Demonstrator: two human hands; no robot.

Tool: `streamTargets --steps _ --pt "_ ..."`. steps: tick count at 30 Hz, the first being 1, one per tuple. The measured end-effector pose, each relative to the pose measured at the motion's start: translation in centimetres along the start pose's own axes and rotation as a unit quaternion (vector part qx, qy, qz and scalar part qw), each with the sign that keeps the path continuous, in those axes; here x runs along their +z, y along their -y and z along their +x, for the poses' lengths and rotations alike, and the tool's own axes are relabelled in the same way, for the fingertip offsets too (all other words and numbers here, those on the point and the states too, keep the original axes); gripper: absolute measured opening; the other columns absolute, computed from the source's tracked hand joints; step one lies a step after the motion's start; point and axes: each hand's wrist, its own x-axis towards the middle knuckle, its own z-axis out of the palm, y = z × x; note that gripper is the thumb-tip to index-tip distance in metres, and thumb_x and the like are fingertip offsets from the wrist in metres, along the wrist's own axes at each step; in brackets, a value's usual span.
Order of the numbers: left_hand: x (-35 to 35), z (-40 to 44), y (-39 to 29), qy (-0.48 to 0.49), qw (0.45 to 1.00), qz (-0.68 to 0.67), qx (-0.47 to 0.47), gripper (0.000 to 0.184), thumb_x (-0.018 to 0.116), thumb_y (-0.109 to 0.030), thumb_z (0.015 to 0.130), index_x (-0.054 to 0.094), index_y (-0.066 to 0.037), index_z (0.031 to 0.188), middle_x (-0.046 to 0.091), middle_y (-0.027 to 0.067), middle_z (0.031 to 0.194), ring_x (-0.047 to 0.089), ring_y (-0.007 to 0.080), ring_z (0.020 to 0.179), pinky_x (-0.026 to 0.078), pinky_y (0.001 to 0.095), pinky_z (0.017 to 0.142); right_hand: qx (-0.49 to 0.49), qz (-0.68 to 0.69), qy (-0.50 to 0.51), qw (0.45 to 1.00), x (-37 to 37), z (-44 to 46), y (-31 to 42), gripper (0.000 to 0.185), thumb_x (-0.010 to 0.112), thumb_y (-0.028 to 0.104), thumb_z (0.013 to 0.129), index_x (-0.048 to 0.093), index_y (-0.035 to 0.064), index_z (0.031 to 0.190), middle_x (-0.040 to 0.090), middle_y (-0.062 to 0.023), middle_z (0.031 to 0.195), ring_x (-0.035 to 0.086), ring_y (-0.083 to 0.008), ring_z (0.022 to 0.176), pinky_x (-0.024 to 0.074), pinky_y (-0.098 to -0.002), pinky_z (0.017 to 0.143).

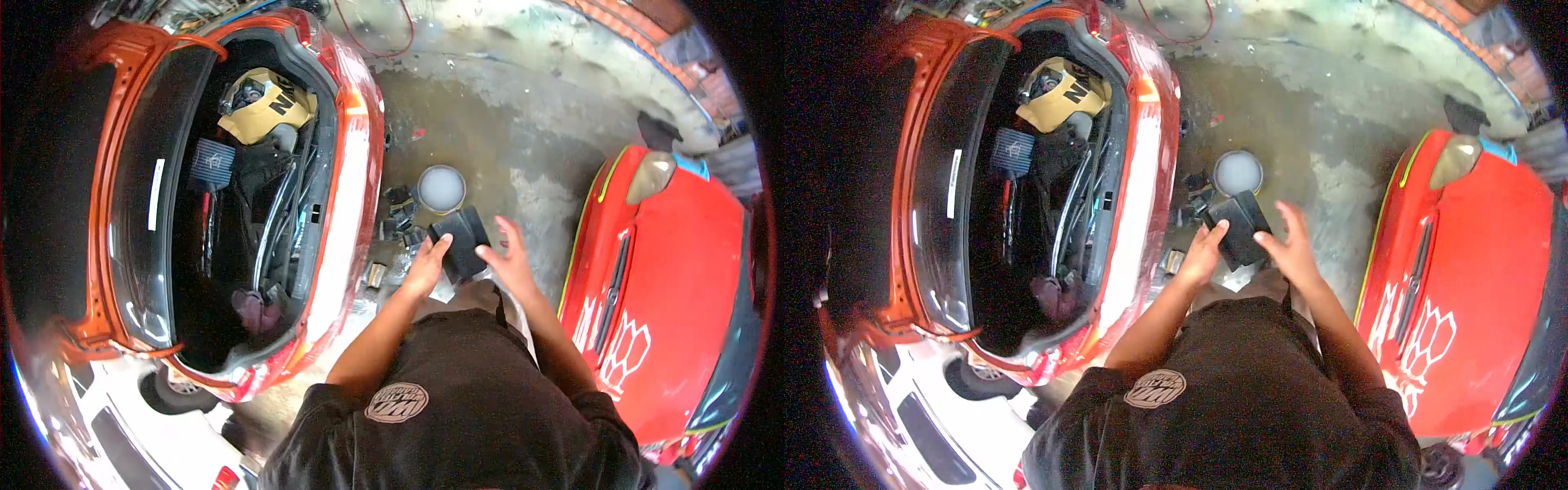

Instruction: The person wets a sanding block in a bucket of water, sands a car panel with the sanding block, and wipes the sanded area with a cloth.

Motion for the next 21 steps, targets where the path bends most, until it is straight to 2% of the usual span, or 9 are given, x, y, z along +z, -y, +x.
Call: streamTargets --steps 1,4,6,9,12,14,15,18,21 --pt "1.8 0.6 -1.1 0.018 0.998 -0.055 0.001 0.044 0.058 -0.032 0.107 0.054 -0.003 0.14 0.065 0.0085 0.132 0.06 0.0191 0.118 0.044 0.0384 0.107 0.121 0.125 0.025 0.984 -2.0 1.2 -2.2 0.078 0.081 0.02 0.088 0.041 0.0044 0.153 0.048 -0.0154 0.151 0.052 -0.0268 0.132 0.044 -0.0409 0.108" --pt "6.0 2.3 -4.2 0.045 0.981 -0.19 0.003 0.043 0.059 -0.03 0.107 0.053 -0.004 0.14 0.064 0.0087 0.135 0.06 0.0203 0.122 0.044 0.0414 0.109 0.132 0.217 0.156 0.955 -6.7 5.0 -0.9 0.074 0.077 0.015 0.093 0.038 0.0031 0.155 0.051 -0.0139 0.15 0.052 -0.0235 0.132 0.0429 -0.039 0.109" --pt "7.2 4.2 -5.1 0.03 0.973 -0.228 0.001 0.042 0.059 -0.029 0.107 0.053 -0.005 0.14 0.064 0.0084 0.135 0.059 0.0211 0.124 0.044 0.0427 0.11 0.094 0.211 0.167 0.958 -6.5 7.1 1.4 0.062 0.07 0.007 0.097 0.042 0.002 0.153 0.065 -0.0129 0.135 0.062 -0.0205 0.122 0.0466 -0.0339 0.105" --pt "7.5 8.3 -4.2 -0.063 0.955 -0.286 0.04 0.041 0.057 -0.029 0.107 0.051 -0.006 0.141 0.064 0.0087 0.133 0.061 0.0229 0.122 0.046 0.0427 0.108 -0.149 -0.061 0.078 0.984 -3.8 10.8 1.6 0.038 0.066 0.004 0.097 0.068 0.0137 0.133 0.074 -0.0154 0.111 0.074 -0.0215 0.093 0.0578 -0.0348 0.083" --pt "7.0 13.4 -3.0 -0.178 0.92 -0.347 0.032 0.047 0.059 -0.038 0.105 0.05 -0.006 0.14 0.064 0.0081 0.128 0.061 0.0229 0.12 0.046 0.0438 0.107 -0.286 -0.209 0.098 0.93 -1.3 15.0 0.7 0.042 0.066 0.003 0.094 0.067 0.0134 0.135 0.072 -0.0177 0.118 0.072 -0.0337 0.098 0.0587 -0.0409 0.085" --pt "5.6 18.3 -1.3 -0.166 0.888 -0.426 0.042 0.058 0.061 -0.045 0.103 0.047 -0.006 0.143 0.063 0.0077 0.129 0.06 0.0234 0.122 0.044 0.0449 0.109 -0.3 -0.272 0.136 0.904 -0.4 18.1 0.0 0.041 0.064 0.005 0.094 0.067 0.0119 0.135 0.07 -0.0158 0.121 0.07 -0.038 0.101 0.0587 -0.0451 0.084" --pt "5.8 19.5 -1.4 -0.188 0.905 -0.382 0.007 0.081 0.066 -0.056 0.097 0.036 -0.003 0.15 0.056 0.0133 0.138 0.055 0.026 0.127 0.042 0.0464 0.11 -0.305 -0.299 0.153 0.891 -0.1 19.8 -0.8 0.041 0.063 0.006 0.095 0.066 0.0119 0.135 0.07 -0.0153 0.121 0.07 -0.0375 0.101 0.0587 -0.0451 0.084" --pt "7.0 20.1 -7.0 -0.239 0.934 -0.265 -0.03 0.095 0.071 -0.06 0.091 0.029 0.0 0.151 0.049 0.0191 0.143 0.051 0.0276 0.128 0.042 0.0472 0.108 -0.308 -0.377 0.217 0.846 -0.7 23.6 -0.3 0.043 0.059 0.011 0.099 0.061 0.0139 0.141 0.067 -0.0136 0.126 0.069 -0.0354 0.103 0.0583 -0.0449 0.084" --pt "6.1 22.3 -8.5 -0.23 0.935 -0.268 0.026 0.104 0.076 -0.057 0.089 0.021 0.003 0.154 0.044 0.0225 0.143 0.045 0.0298 0.133 0.04 0.0428 0.11 -0.34 -0.394 0.256 0.815 0.1 27.8 1.4 0.044 0.059 0.012 0.1 0.06 0.0148 0.143 0.064 -0.0134 0.13 0.068 -0.0345 0.107 0.0578 -0.0444 0.085"
